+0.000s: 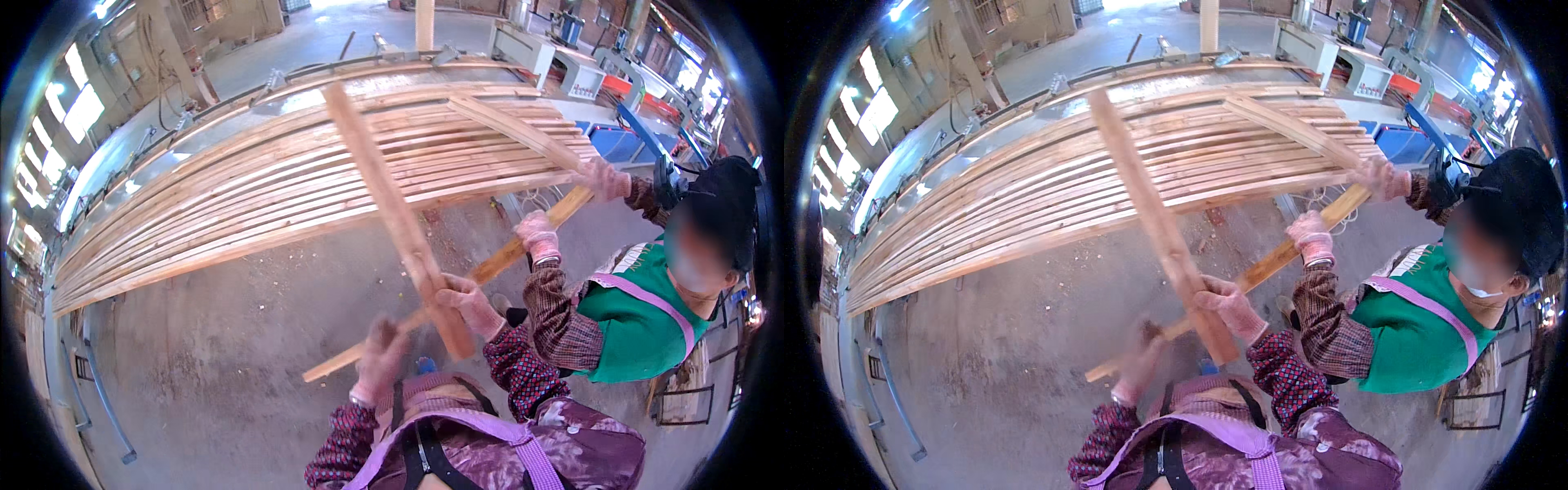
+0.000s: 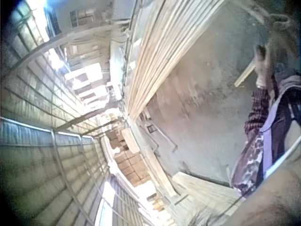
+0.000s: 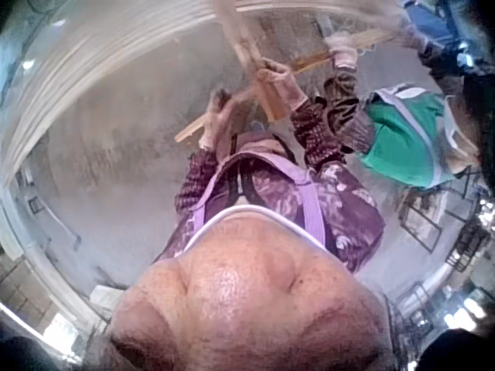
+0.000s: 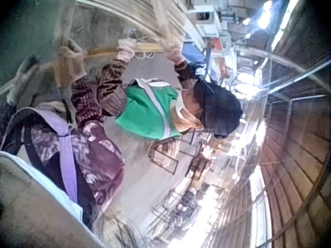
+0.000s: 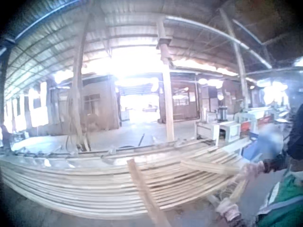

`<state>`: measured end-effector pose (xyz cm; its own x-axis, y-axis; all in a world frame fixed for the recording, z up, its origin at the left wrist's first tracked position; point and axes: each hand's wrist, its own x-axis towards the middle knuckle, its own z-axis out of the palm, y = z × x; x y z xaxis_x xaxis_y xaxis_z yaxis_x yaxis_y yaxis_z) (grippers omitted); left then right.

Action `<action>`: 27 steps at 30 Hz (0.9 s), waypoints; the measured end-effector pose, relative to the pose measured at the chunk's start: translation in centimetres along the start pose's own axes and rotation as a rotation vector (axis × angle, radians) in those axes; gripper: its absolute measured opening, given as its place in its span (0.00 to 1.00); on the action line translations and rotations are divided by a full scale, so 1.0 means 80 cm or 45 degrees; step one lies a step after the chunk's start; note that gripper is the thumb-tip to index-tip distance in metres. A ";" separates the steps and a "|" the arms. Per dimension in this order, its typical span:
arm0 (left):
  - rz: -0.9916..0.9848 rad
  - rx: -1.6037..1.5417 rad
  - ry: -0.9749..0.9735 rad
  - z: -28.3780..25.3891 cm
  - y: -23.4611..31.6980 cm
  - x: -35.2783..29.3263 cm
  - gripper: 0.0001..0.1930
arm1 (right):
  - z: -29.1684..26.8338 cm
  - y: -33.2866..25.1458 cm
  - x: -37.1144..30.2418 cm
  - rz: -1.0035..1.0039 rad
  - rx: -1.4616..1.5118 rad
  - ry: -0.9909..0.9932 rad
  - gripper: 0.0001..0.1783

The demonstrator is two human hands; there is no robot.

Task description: The person picks up long, thin wooden planks from a pile and places them onto a metal rack. They handle the planks one by one, aligning them with the existing stack on the rack. The person occasionally adjusts the position of the planks to ensure they are straight.

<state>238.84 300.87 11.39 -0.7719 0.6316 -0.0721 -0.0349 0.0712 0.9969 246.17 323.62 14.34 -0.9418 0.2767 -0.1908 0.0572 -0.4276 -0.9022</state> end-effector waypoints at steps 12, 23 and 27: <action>-0.154 -1.022 0.320 0.041 0.067 0.128 0.18 | 0.018 0.017 0.022 0.108 -0.188 -0.122 0.32; -0.291 -0.145 0.051 -0.041 0.114 0.077 0.13 | 0.089 -0.042 0.038 -1.086 -1.461 0.541 0.38; -0.160 -0.225 -0.027 -0.024 0.094 0.066 0.13 | 0.102 -0.043 0.040 -0.966 -1.481 0.453 0.39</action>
<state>233.28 303.27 18.56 -0.7410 0.6426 -0.1951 -0.2425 0.0150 0.9700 240.29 318.95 20.00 -0.7455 0.3860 0.5434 -0.0153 0.8052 -0.5929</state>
